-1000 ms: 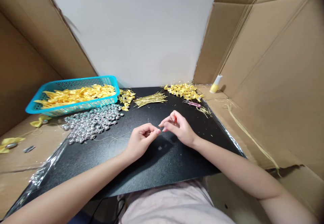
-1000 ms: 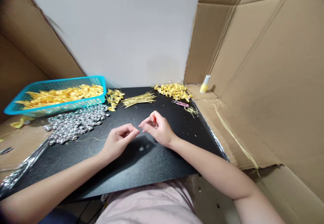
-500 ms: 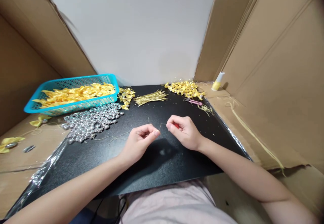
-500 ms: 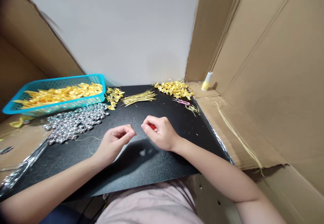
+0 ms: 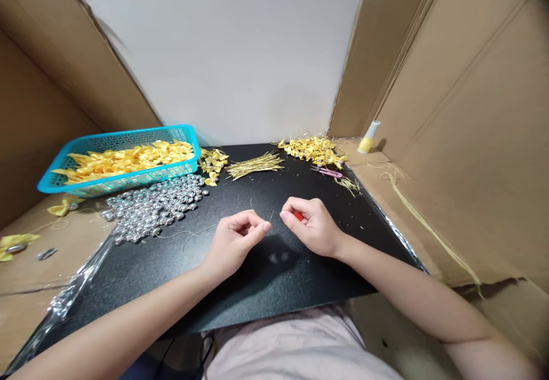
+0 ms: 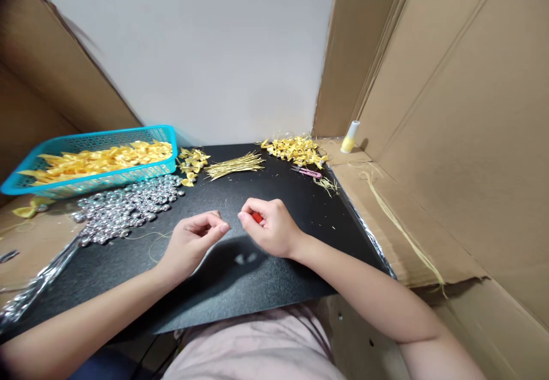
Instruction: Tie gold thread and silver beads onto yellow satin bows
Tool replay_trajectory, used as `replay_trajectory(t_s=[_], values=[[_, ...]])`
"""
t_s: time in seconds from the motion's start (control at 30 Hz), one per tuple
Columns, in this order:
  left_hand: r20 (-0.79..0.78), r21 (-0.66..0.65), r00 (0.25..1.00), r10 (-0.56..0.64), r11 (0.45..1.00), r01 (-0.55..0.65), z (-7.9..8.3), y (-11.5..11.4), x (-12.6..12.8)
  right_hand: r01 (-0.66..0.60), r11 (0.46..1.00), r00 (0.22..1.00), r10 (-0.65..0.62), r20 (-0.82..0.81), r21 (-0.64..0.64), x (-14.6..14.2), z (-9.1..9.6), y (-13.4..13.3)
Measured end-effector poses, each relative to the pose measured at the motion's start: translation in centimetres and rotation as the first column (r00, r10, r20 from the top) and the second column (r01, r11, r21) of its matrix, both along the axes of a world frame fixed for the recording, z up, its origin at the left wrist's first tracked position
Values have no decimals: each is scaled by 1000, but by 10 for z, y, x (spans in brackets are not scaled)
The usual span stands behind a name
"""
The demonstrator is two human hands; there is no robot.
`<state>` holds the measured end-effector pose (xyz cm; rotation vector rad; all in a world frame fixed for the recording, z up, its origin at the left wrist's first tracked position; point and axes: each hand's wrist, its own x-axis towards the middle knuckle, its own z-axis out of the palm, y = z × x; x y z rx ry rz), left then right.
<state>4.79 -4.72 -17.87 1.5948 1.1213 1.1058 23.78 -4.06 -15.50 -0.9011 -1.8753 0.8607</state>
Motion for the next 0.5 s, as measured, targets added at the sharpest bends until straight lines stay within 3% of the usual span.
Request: replay_trajectory(t_s=[0.5], values=[[-87, 262, 993, 74, 964, -49, 1, -1, 1, 9, 1000, 1000, -9, -2, -17, -3, -1, -2]])
